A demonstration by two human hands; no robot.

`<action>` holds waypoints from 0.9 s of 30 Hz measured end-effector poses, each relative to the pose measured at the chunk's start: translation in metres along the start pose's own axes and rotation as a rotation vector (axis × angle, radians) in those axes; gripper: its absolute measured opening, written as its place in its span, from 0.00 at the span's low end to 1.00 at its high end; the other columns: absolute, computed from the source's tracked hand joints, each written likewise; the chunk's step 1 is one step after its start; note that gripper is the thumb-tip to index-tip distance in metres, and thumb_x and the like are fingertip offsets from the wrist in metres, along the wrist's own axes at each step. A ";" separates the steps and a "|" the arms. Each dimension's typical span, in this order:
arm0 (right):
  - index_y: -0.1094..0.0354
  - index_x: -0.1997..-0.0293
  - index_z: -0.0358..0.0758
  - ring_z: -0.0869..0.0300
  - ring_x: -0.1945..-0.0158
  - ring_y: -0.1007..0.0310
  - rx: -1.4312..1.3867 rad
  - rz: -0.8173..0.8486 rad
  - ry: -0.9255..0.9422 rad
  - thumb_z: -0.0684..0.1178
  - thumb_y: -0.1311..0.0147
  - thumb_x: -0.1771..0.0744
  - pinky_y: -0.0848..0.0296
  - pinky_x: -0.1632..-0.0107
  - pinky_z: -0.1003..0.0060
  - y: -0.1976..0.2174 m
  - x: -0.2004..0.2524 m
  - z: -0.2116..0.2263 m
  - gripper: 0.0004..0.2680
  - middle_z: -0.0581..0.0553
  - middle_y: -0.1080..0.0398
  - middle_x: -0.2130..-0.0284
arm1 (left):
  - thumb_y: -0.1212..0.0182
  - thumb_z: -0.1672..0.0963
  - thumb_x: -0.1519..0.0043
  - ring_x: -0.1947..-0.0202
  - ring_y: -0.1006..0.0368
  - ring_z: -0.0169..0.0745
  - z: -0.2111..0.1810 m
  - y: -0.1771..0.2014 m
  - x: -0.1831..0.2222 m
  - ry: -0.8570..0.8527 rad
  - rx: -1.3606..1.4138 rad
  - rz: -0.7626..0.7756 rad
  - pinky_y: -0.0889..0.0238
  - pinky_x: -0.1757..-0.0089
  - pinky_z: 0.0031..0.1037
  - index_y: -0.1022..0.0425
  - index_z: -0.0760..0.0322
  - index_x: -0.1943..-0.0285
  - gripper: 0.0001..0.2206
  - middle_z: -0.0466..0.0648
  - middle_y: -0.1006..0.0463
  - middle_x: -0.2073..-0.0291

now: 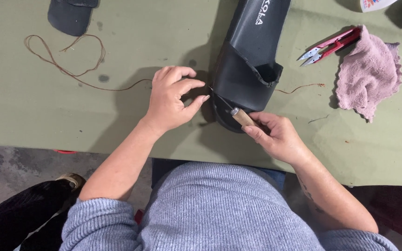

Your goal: Repairing a black sandal by stitching the strap to the sole using a hand awl and thread on a workbench.

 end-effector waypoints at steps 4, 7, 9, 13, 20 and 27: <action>0.24 0.51 0.28 0.63 0.78 0.36 0.040 0.014 0.027 0.48 0.42 0.32 0.36 0.74 0.70 0.001 -0.001 0.005 0.11 0.41 0.31 0.85 | 0.23 0.54 0.47 0.50 0.28 0.53 0.002 0.005 -0.014 -0.052 0.019 0.041 0.38 0.48 0.46 0.18 0.54 0.56 0.12 0.45 0.25 0.54; 0.23 0.52 0.29 0.65 0.78 0.36 0.035 0.018 0.024 0.48 0.43 0.31 0.37 0.73 0.73 0.001 -0.001 0.003 0.10 0.43 0.31 0.85 | 0.21 0.56 0.49 0.47 0.29 0.56 0.009 0.003 -0.023 -0.115 0.021 0.107 0.39 0.47 0.47 0.18 0.57 0.56 0.15 0.47 0.24 0.51; 0.23 0.53 0.29 0.64 0.78 0.38 0.050 0.015 0.031 0.48 0.42 0.32 0.39 0.74 0.71 0.000 0.000 0.006 0.11 0.41 0.32 0.86 | 0.21 0.55 0.48 0.42 0.31 0.56 0.016 -0.005 -0.024 -0.120 0.037 0.167 0.42 0.43 0.47 0.18 0.54 0.54 0.15 0.47 0.26 0.49; 0.23 0.54 0.29 0.64 0.79 0.40 0.055 0.008 0.027 0.49 0.42 0.32 0.40 0.75 0.71 0.002 0.000 0.005 0.11 0.42 0.33 0.87 | 0.21 0.58 0.49 0.39 0.33 0.60 0.021 -0.012 -0.028 -0.119 0.061 0.204 0.44 0.41 0.50 0.19 0.58 0.55 0.15 0.51 0.26 0.48; 0.28 0.66 0.40 0.66 0.76 0.35 0.219 0.099 -0.113 0.49 0.47 0.31 0.38 0.71 0.70 0.000 -0.001 0.023 0.07 0.54 0.36 0.79 | 0.28 0.55 0.43 0.36 0.36 0.58 0.021 0.025 -0.061 -0.004 0.064 0.424 0.47 0.38 0.53 0.21 0.57 0.48 0.15 0.57 0.26 0.38; 0.40 0.72 0.41 0.61 0.78 0.46 0.425 0.049 -0.056 0.49 0.49 0.31 0.43 0.72 0.63 -0.005 0.003 0.027 0.10 0.53 0.44 0.83 | 0.30 0.53 0.42 0.27 0.51 0.62 0.004 0.025 -0.092 0.053 0.016 0.773 0.59 0.35 0.59 0.37 0.44 0.25 0.33 0.55 0.41 0.26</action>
Point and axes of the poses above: each hand's wrist, its own x-axis away from the middle knuckle, its own y-axis out of the back of the hand, z = x × y, the point moved 5 cm from there along -x, towards the middle knuckle
